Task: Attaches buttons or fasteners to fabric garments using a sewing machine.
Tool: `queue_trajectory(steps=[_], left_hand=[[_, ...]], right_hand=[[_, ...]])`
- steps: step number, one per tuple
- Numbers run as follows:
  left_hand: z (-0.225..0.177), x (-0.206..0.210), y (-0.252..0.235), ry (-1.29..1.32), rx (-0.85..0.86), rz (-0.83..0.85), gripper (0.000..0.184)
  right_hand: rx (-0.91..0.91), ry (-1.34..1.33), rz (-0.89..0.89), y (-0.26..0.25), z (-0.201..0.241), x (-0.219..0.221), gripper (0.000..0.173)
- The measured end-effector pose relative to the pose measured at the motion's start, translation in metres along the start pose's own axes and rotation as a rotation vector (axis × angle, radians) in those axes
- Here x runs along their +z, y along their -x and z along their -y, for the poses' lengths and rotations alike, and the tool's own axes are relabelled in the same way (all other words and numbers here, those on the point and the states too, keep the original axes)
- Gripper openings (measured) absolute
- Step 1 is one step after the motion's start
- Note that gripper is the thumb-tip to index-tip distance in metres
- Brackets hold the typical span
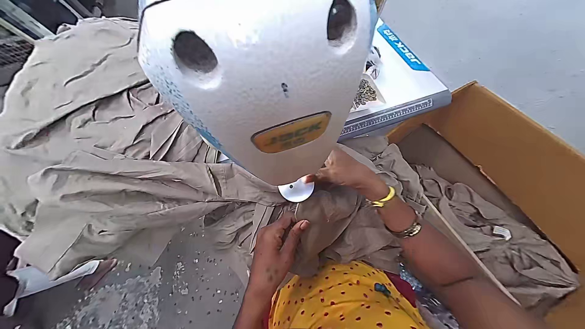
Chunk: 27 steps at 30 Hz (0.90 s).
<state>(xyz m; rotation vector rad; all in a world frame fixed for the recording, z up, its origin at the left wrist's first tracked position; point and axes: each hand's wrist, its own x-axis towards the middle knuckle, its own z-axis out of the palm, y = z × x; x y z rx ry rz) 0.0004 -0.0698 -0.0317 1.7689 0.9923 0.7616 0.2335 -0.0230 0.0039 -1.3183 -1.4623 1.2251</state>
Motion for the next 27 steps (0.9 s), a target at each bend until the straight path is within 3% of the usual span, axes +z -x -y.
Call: queue_trajectory(steps=[3, 5, 8, 11, 15, 23, 27], left_hand=[[-0.005, -0.01, 0.004, 0.0, 0.061, -0.006, 0.03], [-0.008, -0.016, 0.006, 0.041, 0.091, 0.014, 0.03], [-0.018, -0.018, -0.001, 0.176, 0.004, 0.013, 0.026], [-0.021, -0.014, -0.026, 0.263, -0.193, -0.066, 0.017], [-0.018, -0.011, -0.05, 0.331, -0.3, -0.131, 0.021], [-0.015, -0.011, -0.054, 0.307, -0.312, -0.15, 0.027], [-0.007, -0.013, -0.038, 0.13, -0.147, -0.214, 0.035]], right_hand=[[0.153, 0.065, 0.344, 0.02, -0.012, -0.016, 0.035], [0.047, 0.095, 0.418, 0.033, -0.013, -0.014, 0.029], [-0.037, 0.103, 0.271, 0.035, -0.002, -0.016, 0.026], [0.08, 0.195, 0.077, 0.017, 0.009, -0.014, 0.023], [0.1, 0.179, 0.018, 0.001, 0.011, -0.017, 0.017], [0.074, 0.164, -0.017, 0.001, 0.01, -0.015, 0.017], [-0.018, 0.393, -0.114, 0.003, 0.009, -0.033, 0.021]])
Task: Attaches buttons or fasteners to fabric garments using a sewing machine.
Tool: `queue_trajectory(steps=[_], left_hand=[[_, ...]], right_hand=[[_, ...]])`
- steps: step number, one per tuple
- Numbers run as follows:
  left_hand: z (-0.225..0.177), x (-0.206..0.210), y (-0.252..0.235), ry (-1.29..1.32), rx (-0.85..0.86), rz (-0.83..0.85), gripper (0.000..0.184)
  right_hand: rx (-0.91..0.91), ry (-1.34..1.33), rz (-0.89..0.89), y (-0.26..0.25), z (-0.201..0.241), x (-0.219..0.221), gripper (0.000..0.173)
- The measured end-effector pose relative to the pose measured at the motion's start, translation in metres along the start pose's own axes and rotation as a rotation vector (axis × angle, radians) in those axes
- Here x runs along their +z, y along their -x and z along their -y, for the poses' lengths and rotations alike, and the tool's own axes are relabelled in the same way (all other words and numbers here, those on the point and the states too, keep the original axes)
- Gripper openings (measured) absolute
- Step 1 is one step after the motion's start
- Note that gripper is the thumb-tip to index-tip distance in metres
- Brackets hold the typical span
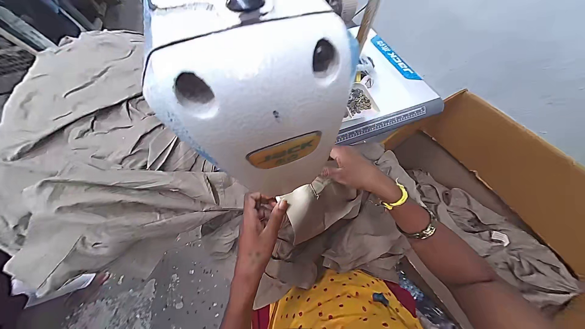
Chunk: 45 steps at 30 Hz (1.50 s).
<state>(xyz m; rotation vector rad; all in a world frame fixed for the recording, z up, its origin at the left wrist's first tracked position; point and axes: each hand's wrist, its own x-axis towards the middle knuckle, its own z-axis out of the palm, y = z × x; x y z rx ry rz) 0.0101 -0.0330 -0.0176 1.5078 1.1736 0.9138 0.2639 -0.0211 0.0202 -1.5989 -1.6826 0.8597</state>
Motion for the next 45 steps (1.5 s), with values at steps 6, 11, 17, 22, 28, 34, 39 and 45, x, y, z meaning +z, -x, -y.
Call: queue_trajectory(steps=[6, 11, 17, 22, 28, 34, 39, 45], left_hand=[[0.01, -0.004, 0.027, -0.046, 0.122, 0.16, 0.033], [0.0, 0.002, 0.035, 0.14, -0.032, 0.306, 0.013], [0.024, 0.0, 0.036, 0.168, -0.011, 0.343, 0.016], [0.009, 0.003, 0.035, 0.194, -0.032, 0.278, 0.018], [-0.005, 0.009, 0.028, 0.003, -0.055, 0.161, 0.027], [0.021, -0.018, 0.054, -0.17, 0.178, 0.335, 0.035], [0.029, -0.015, 0.049, -0.201, 0.196, 0.265, 0.038], [0.032, -0.007, 0.044, -0.127, 0.154, 0.312, 0.037]], right_hand=[[-0.141, 0.659, -0.431, -0.044, -0.06, -0.035, 0.023], [-0.164, 0.828, -0.341, -0.073, -0.081, -0.028, 0.034], [-0.33, 0.662, -0.467, -0.055, -0.083, -0.031, 0.02], [-0.078, 0.156, -0.473, -0.033, -0.058, -0.038, 0.018], [-0.22, 0.221, -0.374, -0.027, -0.005, -0.019, 0.01], [-1.078, 0.694, -0.357, -0.002, 0.018, 0.03, 0.02], [-0.79, 0.464, -0.315, -0.003, 0.021, 0.034, 0.015], [-0.096, -0.183, 0.002, -0.003, 0.023, 0.032, 0.029]])
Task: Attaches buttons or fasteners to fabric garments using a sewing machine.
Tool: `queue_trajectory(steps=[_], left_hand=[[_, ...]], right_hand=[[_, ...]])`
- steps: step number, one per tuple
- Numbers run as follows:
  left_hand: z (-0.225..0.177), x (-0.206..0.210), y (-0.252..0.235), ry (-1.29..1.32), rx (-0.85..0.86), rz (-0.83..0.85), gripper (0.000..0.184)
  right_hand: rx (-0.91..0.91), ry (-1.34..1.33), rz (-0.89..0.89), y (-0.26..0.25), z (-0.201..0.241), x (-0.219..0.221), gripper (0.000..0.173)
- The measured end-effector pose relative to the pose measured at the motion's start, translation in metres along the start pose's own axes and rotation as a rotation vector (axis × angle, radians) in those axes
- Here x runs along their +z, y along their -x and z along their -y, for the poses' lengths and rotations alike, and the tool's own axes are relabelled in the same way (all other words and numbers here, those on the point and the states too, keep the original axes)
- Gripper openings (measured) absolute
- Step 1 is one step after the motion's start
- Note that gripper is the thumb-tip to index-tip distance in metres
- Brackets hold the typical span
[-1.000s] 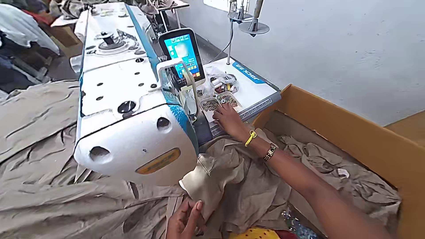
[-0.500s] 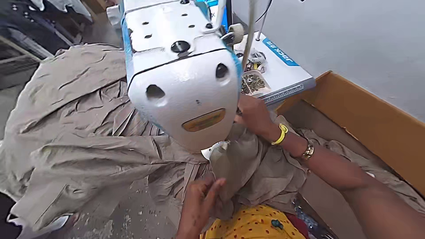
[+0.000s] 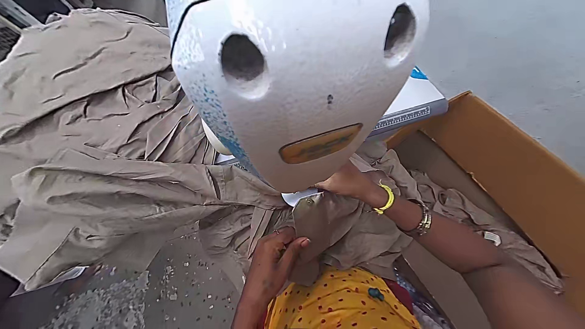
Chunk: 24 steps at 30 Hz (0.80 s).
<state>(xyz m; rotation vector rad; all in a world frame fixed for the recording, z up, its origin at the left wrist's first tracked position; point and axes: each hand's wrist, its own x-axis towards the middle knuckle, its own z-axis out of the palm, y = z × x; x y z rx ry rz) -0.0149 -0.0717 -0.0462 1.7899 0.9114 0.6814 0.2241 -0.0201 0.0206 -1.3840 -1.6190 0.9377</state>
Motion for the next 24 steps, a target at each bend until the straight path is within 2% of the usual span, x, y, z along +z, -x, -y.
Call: queue_trajectory(steps=[7, 9, 11, 13, 14, 17, 20, 24], left_hand=[[-0.002, 0.006, -0.005, 0.056, -0.033, 0.028, 0.034], [-0.004, 0.006, -0.006, 0.115, -0.04, 0.029, 0.033], [-0.008, 0.001, -0.004, 0.21, -0.053, 0.001, 0.032], [-0.016, -0.006, -0.002, 0.364, -0.119, -0.018, 0.027], [-0.019, -0.009, -0.002, 0.437, -0.158, -0.012, 0.026], [-0.024, -0.016, -0.016, 0.554, -0.243, 0.021, 0.03], [-0.032, -0.017, -0.04, 0.503, -0.316, -0.052, 0.031], [-0.043, -0.016, -0.053, 0.395, -0.347, -0.15, 0.032]], right_hand=[[0.102, -0.055, -0.132, -0.001, 0.009, 0.016, 0.028], [0.13, -0.132, -0.005, 0.002, 0.004, 0.004, 0.027], [0.168, -0.167, 0.23, 0.006, -0.007, -0.018, 0.029], [0.193, -0.132, 0.429, 0.01, -0.018, -0.033, 0.023], [0.191, -0.146, 0.425, 0.013, -0.02, -0.033, 0.017], [0.196, -0.113, 0.221, 0.012, -0.017, -0.028, 0.021], [0.175, -0.036, 0.078, 0.002, -0.017, -0.028, 0.024], [0.184, 0.027, 0.014, -0.005, -0.017, -0.031, 0.026]])
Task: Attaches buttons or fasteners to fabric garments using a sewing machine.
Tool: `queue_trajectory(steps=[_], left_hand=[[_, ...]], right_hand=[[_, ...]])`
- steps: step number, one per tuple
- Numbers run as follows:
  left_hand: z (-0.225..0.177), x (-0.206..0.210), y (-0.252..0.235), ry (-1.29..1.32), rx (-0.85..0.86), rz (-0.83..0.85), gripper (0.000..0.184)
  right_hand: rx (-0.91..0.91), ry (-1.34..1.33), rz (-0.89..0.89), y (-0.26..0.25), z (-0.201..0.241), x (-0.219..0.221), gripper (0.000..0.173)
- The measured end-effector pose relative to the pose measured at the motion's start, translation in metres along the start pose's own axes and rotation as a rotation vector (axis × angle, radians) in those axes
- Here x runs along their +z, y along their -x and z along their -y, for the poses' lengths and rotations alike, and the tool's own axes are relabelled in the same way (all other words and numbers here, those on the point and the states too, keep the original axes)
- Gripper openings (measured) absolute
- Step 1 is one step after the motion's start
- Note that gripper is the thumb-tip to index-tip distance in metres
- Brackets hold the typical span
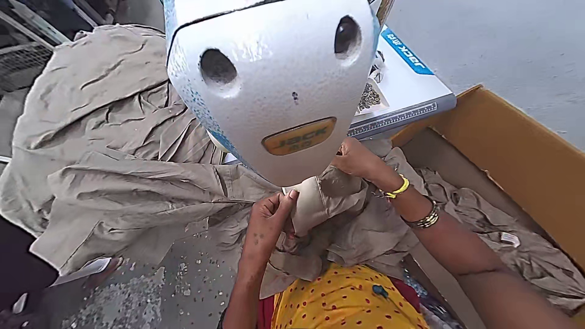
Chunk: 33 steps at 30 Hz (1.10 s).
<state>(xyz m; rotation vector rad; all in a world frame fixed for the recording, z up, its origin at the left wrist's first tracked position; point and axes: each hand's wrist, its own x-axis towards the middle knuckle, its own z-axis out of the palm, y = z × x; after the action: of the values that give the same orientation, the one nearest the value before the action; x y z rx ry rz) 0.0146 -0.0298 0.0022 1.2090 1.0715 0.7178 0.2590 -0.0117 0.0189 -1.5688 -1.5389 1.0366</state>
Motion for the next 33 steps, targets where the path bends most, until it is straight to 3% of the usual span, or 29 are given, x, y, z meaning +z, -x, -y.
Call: queue_trajectory(steps=[4, 7, 10, 13, 20, 27, 33], left_hand=[[0.002, 0.002, 0.0, -0.029, 0.038, -0.033, 0.032], [0.008, -0.002, 0.002, -0.174, 0.15, -0.071, 0.027], [0.015, -0.009, 0.01, -0.27, 0.272, -0.06, 0.022], [0.024, -0.013, 0.021, -0.328, 0.328, -0.023, 0.024], [0.024, -0.007, 0.025, -0.398, 0.307, 0.012, 0.026], [0.026, -0.002, 0.027, -0.293, 0.213, 0.032, 0.019], [0.029, -0.003, 0.027, -0.267, 0.223, 0.015, 0.021]], right_hand=[[-0.017, 0.016, -0.075, 0.003, 0.001, 0.005, 0.027], [-0.107, 0.121, -0.147, 0.005, -0.01, 0.0, 0.012], [-0.17, 0.364, -0.414, 0.001, -0.04, -0.032, 0.02], [-0.122, 0.547, -0.613, 0.001, -0.059, -0.062, 0.017], [-0.1, 0.777, -0.599, -0.011, -0.076, -0.087, 0.02], [-0.17, 0.889, -0.557, -0.024, -0.094, -0.091, 0.022], [-0.284, 0.687, -0.672, -0.015, -0.096, -0.097, 0.013]])
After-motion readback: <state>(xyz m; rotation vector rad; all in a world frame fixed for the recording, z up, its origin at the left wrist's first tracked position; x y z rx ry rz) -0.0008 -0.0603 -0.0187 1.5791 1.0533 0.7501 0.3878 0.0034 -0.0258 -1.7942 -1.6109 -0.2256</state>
